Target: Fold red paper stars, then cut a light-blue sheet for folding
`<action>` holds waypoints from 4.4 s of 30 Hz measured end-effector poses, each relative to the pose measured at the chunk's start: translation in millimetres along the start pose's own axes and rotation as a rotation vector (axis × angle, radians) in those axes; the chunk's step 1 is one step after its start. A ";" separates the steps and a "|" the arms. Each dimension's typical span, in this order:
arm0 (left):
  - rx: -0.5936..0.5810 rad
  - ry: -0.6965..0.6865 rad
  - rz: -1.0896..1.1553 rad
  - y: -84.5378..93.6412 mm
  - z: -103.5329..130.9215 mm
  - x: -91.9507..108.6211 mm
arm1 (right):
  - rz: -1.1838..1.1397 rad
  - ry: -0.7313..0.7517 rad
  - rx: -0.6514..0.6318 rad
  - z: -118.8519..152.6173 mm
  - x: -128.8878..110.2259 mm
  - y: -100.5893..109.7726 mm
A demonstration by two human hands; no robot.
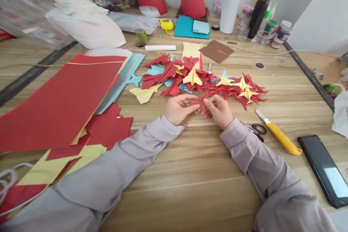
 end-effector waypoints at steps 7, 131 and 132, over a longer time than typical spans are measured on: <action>-0.008 -0.013 0.008 2.8 -1.3 -0.2 | 0.001 -0.040 -0.024 0.4 0.4 -0.6; -0.107 0.006 -0.081 0.2 1.4 4.7 | -0.047 -0.151 -0.275 -0.9 -3.2 6.1; -0.113 0.001 -0.084 0.1 1.3 4.8 | -0.047 -0.152 -0.276 -1.0 -3.2 6.2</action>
Point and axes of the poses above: each hand's wrist, its own z-axis away from the middle knuckle, its own y-axis out of the back of the hand, x = y × z, the point moved 1 cm from there along -z, towards the middle knuckle, and after that the axes turned 5 degrees about y, right-handed, at the moved point
